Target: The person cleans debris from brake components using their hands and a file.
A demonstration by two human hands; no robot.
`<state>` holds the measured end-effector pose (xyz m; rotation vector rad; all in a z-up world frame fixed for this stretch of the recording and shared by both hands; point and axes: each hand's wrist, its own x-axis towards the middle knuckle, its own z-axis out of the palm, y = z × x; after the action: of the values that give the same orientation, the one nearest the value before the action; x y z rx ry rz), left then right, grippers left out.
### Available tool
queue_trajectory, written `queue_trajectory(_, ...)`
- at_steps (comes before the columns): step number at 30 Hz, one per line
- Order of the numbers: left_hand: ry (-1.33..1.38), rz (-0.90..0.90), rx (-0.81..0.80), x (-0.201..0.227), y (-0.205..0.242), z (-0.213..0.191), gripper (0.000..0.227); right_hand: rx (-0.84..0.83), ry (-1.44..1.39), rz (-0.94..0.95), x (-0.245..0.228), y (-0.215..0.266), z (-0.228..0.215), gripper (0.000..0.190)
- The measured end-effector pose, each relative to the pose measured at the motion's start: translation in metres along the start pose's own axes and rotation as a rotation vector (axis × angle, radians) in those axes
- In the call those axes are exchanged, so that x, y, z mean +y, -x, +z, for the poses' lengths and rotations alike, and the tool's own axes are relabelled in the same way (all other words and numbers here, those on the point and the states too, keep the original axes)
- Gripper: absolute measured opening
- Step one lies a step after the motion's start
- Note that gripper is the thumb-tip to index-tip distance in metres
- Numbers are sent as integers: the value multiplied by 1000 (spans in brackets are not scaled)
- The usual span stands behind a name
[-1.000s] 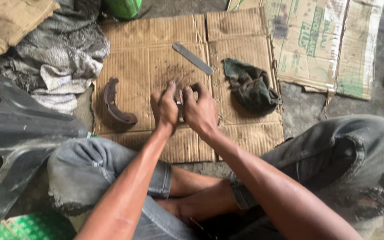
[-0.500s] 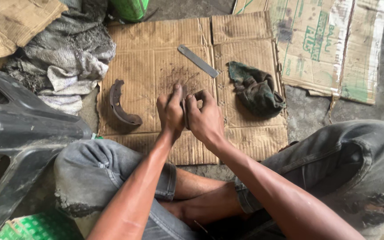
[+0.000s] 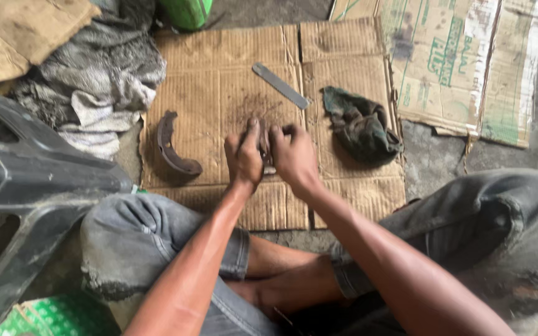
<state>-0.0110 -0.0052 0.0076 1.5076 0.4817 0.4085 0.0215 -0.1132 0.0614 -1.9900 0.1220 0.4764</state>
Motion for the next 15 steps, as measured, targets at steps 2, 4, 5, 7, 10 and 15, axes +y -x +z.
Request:
queue_trajectory(2,29,3,-3,2,-1,1,48,24,38,-94,-1,15,0,41)
queue_trajectory(4,53,-13,-4,3,-2,2,51,40,81,-170,-8,18,-1,40)
queue_trajectory(5,101,-77,-2,3,-3,2,48,-3,143,-104,-14,11,-2,40)
queue_trajectory(7,149,-144,3,-1,2,-1,46,-50,207,-36,-21,-1,-6,40)
queue_trajectory(10,-182,52,-85,-10,4,-5,62,-132,182,46,-18,-14,-21,38)
queue_trajectory(15,-95,-76,39,-28,-9,-14,56,44,73,123,-13,-21,-35,41)
